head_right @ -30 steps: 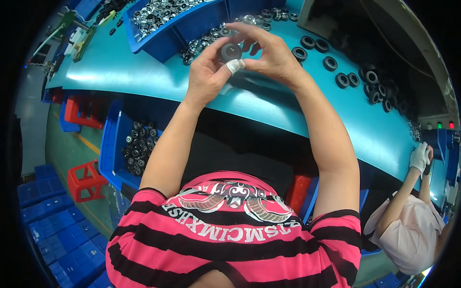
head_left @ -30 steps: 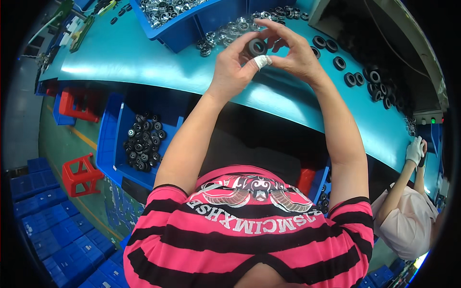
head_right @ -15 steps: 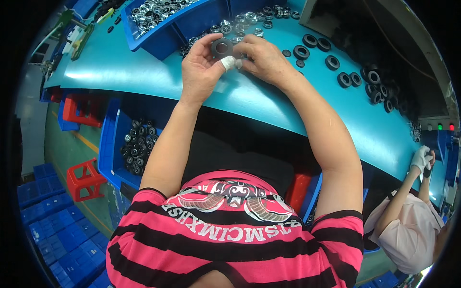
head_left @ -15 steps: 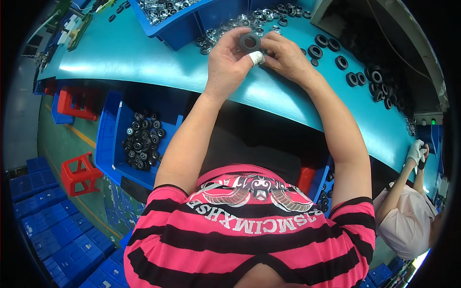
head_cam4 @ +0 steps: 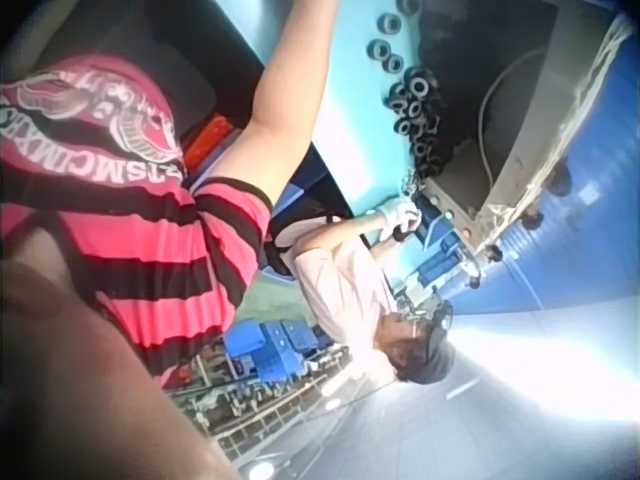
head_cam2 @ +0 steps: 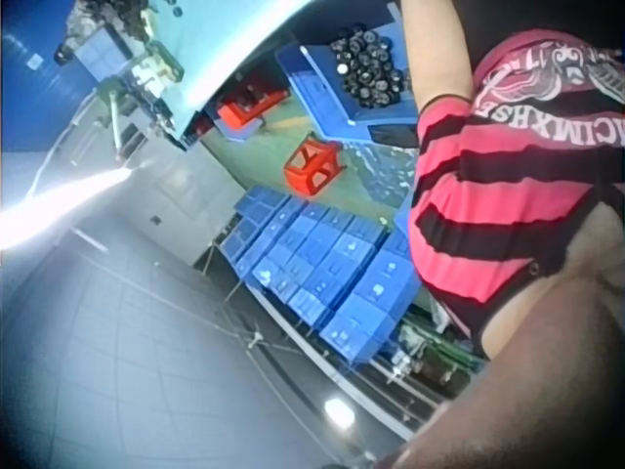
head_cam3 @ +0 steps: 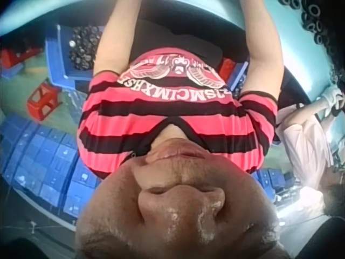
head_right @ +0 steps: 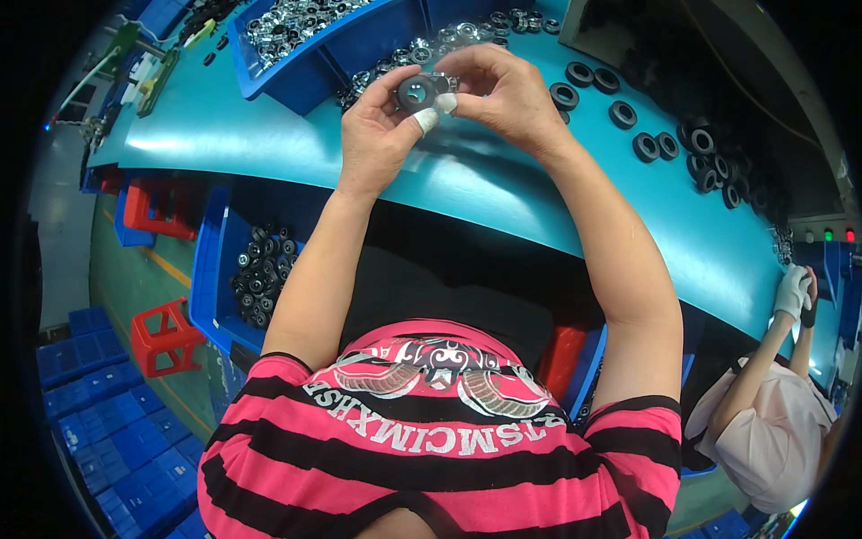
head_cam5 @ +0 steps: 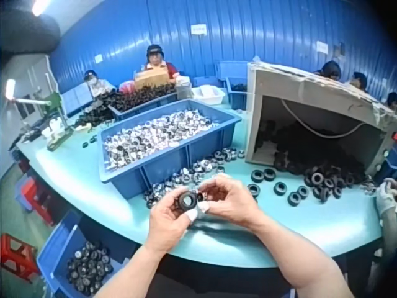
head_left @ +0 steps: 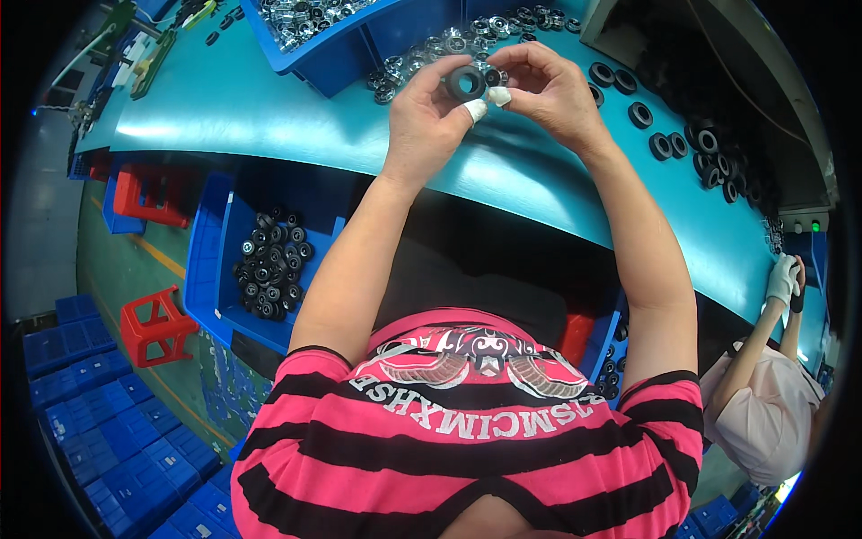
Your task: Assembling small mechanical components by inserting metal bearings into plastic or rubber rings at a factory workbench.
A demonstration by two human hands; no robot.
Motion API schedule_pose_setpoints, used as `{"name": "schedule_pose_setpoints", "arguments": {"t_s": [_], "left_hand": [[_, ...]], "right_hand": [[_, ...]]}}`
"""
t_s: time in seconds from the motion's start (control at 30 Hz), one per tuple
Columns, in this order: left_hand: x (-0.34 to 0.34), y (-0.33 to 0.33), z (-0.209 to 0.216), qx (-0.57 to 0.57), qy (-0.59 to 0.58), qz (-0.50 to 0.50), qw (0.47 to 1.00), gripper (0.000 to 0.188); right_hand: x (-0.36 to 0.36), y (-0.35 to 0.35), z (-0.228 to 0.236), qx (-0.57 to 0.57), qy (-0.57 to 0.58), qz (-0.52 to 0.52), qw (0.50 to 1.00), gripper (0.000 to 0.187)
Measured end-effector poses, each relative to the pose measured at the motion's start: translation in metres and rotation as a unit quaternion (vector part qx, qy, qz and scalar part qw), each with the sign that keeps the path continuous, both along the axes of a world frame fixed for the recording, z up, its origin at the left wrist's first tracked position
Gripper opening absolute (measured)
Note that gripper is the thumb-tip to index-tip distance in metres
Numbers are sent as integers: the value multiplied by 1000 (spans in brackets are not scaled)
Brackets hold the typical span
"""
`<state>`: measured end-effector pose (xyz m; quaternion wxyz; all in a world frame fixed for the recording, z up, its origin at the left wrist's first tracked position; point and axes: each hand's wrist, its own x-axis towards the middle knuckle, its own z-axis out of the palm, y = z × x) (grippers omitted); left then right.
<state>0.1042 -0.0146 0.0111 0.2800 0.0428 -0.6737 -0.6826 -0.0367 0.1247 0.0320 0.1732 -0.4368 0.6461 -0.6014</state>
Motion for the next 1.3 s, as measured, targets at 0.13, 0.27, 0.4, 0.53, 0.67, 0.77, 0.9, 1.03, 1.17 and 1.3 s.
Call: {"name": "schedule_pose_setpoints", "arguments": {"t_s": [0.13, 0.27, 0.4, 0.53, 0.67, 0.77, 0.9, 1.03, 1.17, 1.3], "left_hand": [[-3, -4, -6, -127, -27, 43, 991, 54], [-4, -4, -8, -159, -15, 51, 986, 56], [-2, 4, 3, -95, -67, 46, 992, 56], [-2, 0, -1, -71, -74, 40, 994, 53], [-1, -3, -1, -126, -45, 58, 989, 49], [-2, -2, -3, -158, -9, 70, 985, 47], [0, -1, 0, -219, -34, 95, 971, 49], [2, -1, 4, -239, -50, 100, 965, 49], [-3, -3, -4, -46, -19, 31, 998, 48], [0, -13, 0, 160, -4, -69, 985, 51]], "right_hand": [[2, -1, -2, -3, 61, -17, 998, 31], [4, -1, 0, -8, 70, -14, 997, 30], [6, -2, -2, -8, 59, -10, 998, 28], [1, -3, -9, -22, -23, 34, 999, 32], [-2, -2, -5, -2, -83, 60, 995, 34], [1, -1, -3, 12, -130, 73, 989, 35], [0, 1, -3, 32, -199, 109, 973, 43], [-2, 2, -3, 23, -244, 134, 960, 47], [-5, 1, -11, 3, -253, 117, 960, 49], [-4, 0, -6, -24, -258, 101, 960, 49]]}}
